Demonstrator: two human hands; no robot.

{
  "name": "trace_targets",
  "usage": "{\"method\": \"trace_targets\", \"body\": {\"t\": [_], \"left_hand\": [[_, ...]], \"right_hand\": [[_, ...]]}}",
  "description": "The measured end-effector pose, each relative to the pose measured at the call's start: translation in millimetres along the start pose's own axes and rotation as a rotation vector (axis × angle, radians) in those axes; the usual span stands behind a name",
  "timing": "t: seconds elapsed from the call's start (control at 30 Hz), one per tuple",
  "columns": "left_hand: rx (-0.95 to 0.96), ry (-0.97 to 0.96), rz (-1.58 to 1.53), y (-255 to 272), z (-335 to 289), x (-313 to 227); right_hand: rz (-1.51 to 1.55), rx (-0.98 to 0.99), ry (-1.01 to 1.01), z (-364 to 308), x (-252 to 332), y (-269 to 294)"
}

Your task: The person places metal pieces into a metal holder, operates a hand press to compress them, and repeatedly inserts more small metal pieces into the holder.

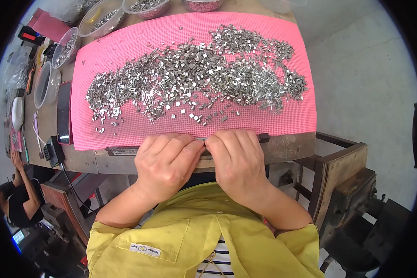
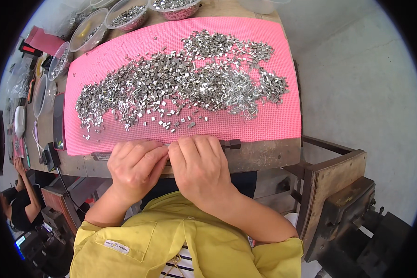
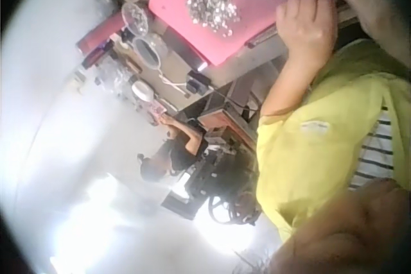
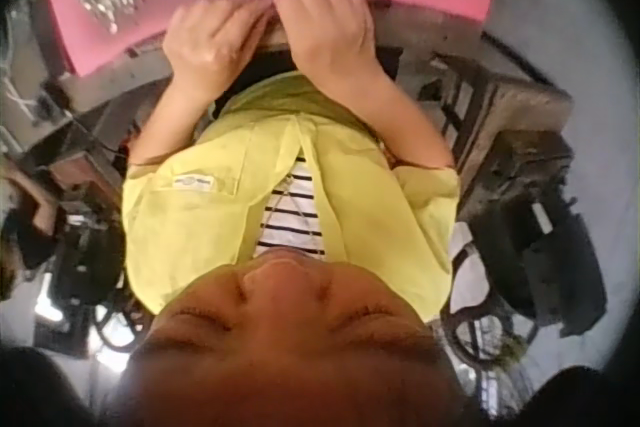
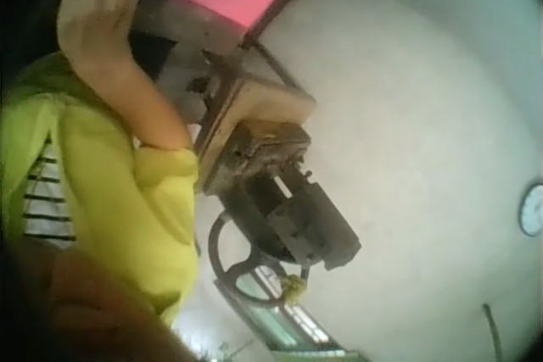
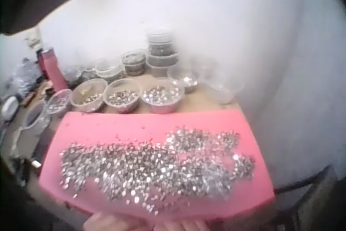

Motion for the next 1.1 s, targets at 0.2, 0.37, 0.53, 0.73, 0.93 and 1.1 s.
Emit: {"method": "trace_targets", "body": {"t": [0.2,0.37,0.53,0.73,0.93,1.1], "left_hand": [[-0.03,-0.033,0.051,1.9,-2.2,-3.3],[-0.008,0.002,0.014,-0.4,-4.5,3.7],[0.0,0.091,-0.108,-4.8,-9.5,16.0],[0.002,0.084,-0.163,-5.1,-10.3,15.8],[-0.006,-0.047,0.017,-4.0,-12.2,1.6],[-0.006,-0.052,0.075,0.5,-10.0,-4.5]], "right_hand": [[-0.129,-0.046,0.098,-0.7,8.9,-4.0],[-0.108,-0.064,0.143,-3.0,9.1,-2.3],[0.059,-0.039,0.02,-3.5,-6.5,12.8],[0.138,-0.053,-0.012,-7.0,-11.5,15.5],[0.108,-0.032,0.001,-6.5,-10.6,10.0],[0.109,-0.024,0.002,-5.1,-10.1,9.4]]}}
Point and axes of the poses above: each hand's wrist, its own z-axis towards the middle knuckle, its own y-axis out of the back of the hand, x = y × z, the point moved 9 cm from there along z, towards the middle knuckle, and after that the axes turned 12 degrees about z, right-handed, at the moved point
